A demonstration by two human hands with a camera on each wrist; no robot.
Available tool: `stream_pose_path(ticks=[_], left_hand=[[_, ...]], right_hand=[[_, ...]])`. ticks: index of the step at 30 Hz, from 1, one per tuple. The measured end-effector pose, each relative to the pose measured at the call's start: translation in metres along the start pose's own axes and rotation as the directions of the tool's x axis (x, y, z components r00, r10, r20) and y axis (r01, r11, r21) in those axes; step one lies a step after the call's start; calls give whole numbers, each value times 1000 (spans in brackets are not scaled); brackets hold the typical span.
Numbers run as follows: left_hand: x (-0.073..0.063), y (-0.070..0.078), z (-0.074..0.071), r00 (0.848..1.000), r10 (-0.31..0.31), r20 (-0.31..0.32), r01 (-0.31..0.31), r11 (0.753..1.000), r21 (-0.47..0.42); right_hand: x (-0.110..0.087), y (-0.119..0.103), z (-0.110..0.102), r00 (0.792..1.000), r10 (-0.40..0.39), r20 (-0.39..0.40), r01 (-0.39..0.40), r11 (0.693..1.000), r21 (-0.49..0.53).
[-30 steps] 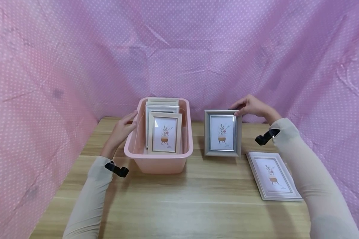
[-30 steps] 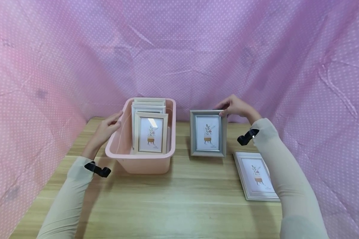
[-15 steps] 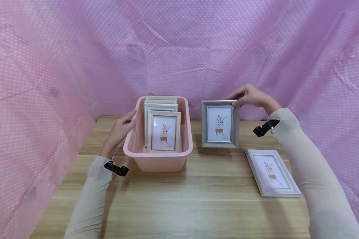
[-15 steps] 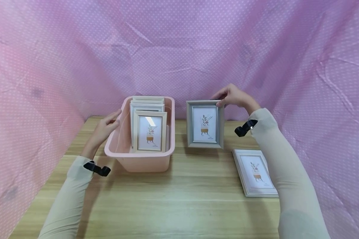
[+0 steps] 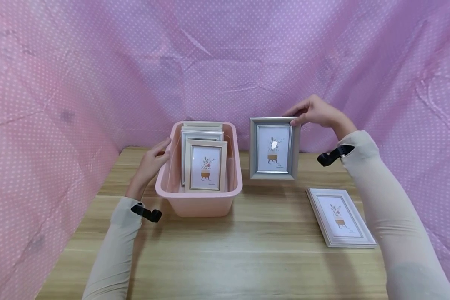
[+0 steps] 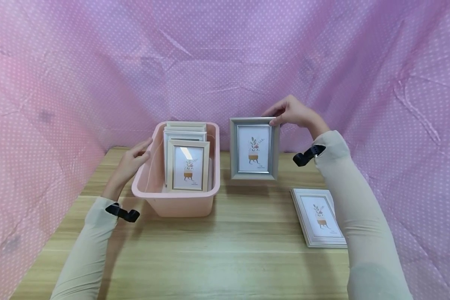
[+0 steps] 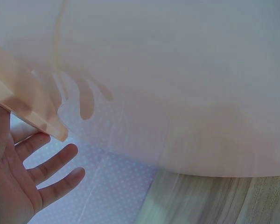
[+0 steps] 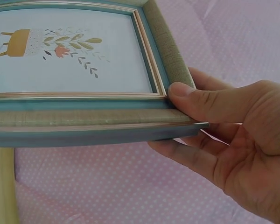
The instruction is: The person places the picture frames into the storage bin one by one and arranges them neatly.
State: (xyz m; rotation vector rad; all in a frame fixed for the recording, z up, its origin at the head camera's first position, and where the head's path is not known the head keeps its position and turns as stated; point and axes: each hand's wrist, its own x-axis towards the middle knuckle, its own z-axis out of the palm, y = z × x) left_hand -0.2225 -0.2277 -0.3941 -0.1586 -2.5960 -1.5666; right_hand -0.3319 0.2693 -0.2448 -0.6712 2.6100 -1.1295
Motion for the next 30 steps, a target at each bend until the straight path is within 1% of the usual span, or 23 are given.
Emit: stream_pose_path(ticks=[2, 5, 10, 16, 25, 30], left_hand=[[0, 0, 0, 1000, -13, 1, 13, 1000, 2], [5, -15, 2, 1000, 6, -16, -5, 1000, 10], [5, -17, 2, 999, 22, -25, -21, 1000, 12], [5, -18, 1, 999, 19, -34, -18, 1000, 24], [3, -16, 0, 1000, 16, -17, -16, 999, 28], [3, -14, -1, 1000, 18, -4, -17, 999, 52]], right_hand=[[0, -6, -3, 1000, -12, -17, 12, 1000, -9], [0, -14, -6, 998, -31, -48, 31, 999, 13], [-1, -29, -10, 993, -67, -97, 72, 996, 55], [0, -46, -12, 987, -91, -132, 100, 993, 65], [0, -65, -20, 983, -94, -160, 104, 993, 58], [1, -73, -23, 977, -114, -178, 130, 988, 80]])
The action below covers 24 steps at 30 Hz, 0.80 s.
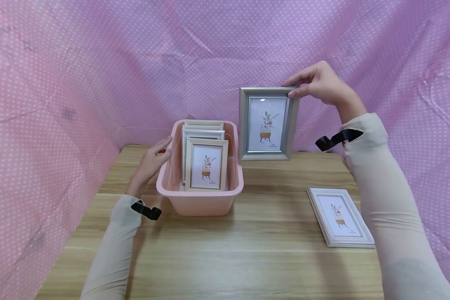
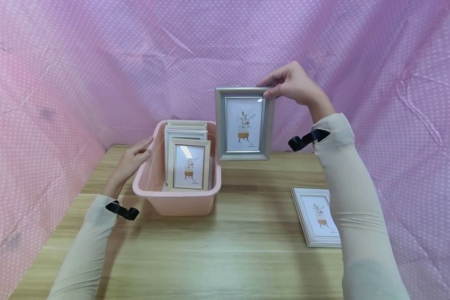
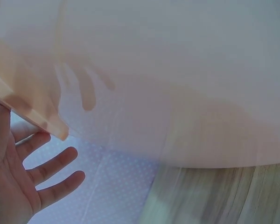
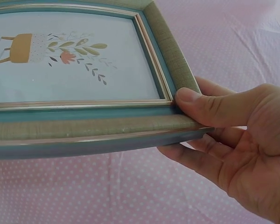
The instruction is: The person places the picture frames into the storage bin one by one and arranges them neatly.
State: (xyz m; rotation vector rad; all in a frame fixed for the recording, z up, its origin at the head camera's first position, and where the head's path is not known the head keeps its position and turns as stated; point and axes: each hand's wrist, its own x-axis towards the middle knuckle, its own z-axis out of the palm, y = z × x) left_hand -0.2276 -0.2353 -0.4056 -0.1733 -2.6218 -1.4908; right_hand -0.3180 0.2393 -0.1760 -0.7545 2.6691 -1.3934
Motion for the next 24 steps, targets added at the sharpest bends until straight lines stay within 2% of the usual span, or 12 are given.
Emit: stream_pose_path(ticks=[3, 6, 10, 13, 24], left_hand=[[2, 2, -2, 1000, 8, 21, -9, 999, 46], [6, 6, -4, 999, 20, 46, -26, 990, 136], [10, 10, -6, 997, 39, 74, -57, 961, 271], [11, 13, -8, 995, 47, 83, -72, 940, 332], [10, 15, -12, 994, 78, 78, -102, 918, 382]], right_hand=[[2, -4, 1, 1000, -18, -8, 18, 1000, 18], [2, -9, 2, 1000, -23, -15, 24, 1000, 17], [3, -15, 7, 999, -32, -23, 33, 999, 21], [5, -19, 11, 998, -44, -39, 46, 998, 45], [12, -31, 36, 980, -178, -91, 188, 975, 117]])
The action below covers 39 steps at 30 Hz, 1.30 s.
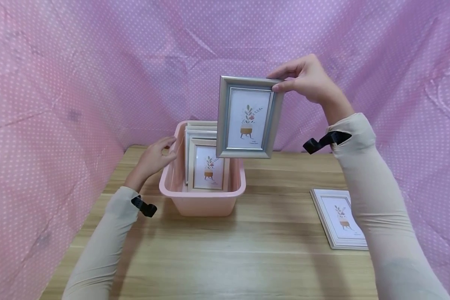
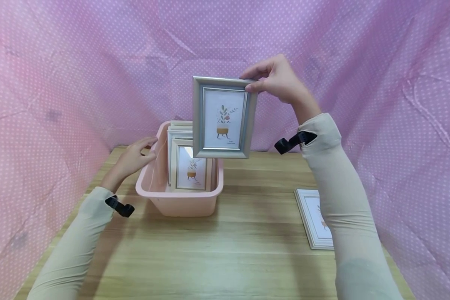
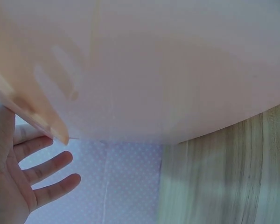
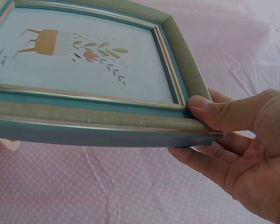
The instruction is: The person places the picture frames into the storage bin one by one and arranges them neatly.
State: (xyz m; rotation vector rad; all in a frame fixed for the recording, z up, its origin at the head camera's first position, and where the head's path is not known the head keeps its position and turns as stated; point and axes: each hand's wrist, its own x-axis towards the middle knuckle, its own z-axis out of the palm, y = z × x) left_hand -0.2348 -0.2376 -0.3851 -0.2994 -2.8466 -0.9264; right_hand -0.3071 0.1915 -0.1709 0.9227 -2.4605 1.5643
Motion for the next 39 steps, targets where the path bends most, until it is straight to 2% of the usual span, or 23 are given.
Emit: stream_pose_path(ticks=[10, 18, 26, 39], left_hand=[[0, 1, 0, 1000, -19, 23, 19, 1000, 12], [-2, 4, 1, 999, -34, 30, 34, 999, 5], [0, 4, 1, 999, -32, 16, 32, 999, -3], [2, 2, 4, 1000, -18, -17, 18, 1000, -12]], right_hand=[[3, 7, 18, 998, -49, -47, 51, 998, 44], [2, 16, 32, 993, -51, -106, 57, 997, 52], [3, 23, 45, 988, -65, -138, 83, 987, 134], [4, 35, 66, 984, -92, -155, 105, 991, 81]])
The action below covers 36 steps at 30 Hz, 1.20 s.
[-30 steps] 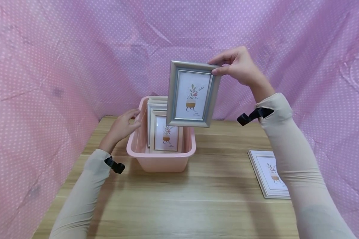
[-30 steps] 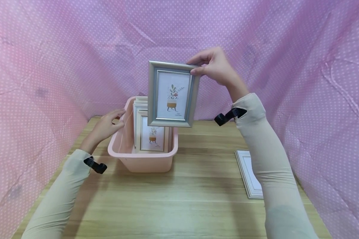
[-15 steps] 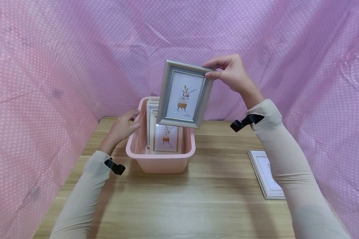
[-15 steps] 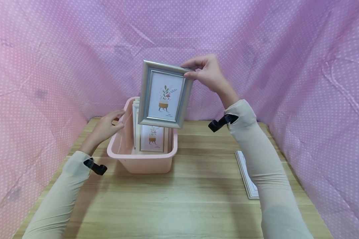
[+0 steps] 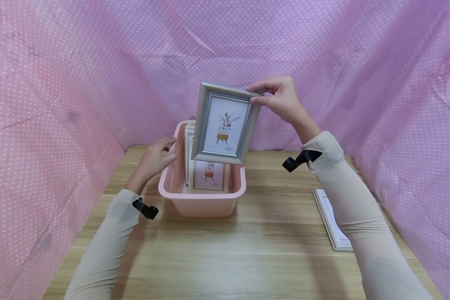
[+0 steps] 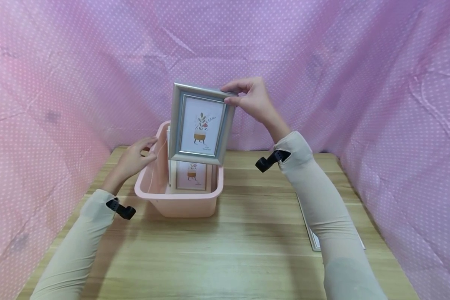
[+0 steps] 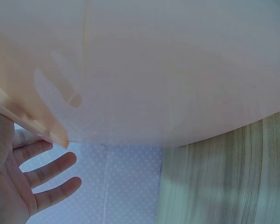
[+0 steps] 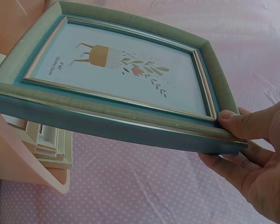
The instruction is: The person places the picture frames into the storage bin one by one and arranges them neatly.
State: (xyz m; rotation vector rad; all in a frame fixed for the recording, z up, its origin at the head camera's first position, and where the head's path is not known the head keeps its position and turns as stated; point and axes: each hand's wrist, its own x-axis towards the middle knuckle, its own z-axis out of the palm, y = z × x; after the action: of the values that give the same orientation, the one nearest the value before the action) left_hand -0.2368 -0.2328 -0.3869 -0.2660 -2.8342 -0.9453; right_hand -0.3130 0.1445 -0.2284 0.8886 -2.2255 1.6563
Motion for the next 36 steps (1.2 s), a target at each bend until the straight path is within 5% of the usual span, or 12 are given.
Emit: stream_pose_path(ticks=[20, 36], left_hand=[[0, 0, -1, 1000, -6, -5, 6, 1000, 2], [-2, 2, 1, 1000, -14, -5, 14, 1000, -10]], right_hand=[[-2, -4, 13, 1000, -16, -12, 15, 1000, -14], [-17, 11, 18, 998, 14, 66, -6, 993, -114]])
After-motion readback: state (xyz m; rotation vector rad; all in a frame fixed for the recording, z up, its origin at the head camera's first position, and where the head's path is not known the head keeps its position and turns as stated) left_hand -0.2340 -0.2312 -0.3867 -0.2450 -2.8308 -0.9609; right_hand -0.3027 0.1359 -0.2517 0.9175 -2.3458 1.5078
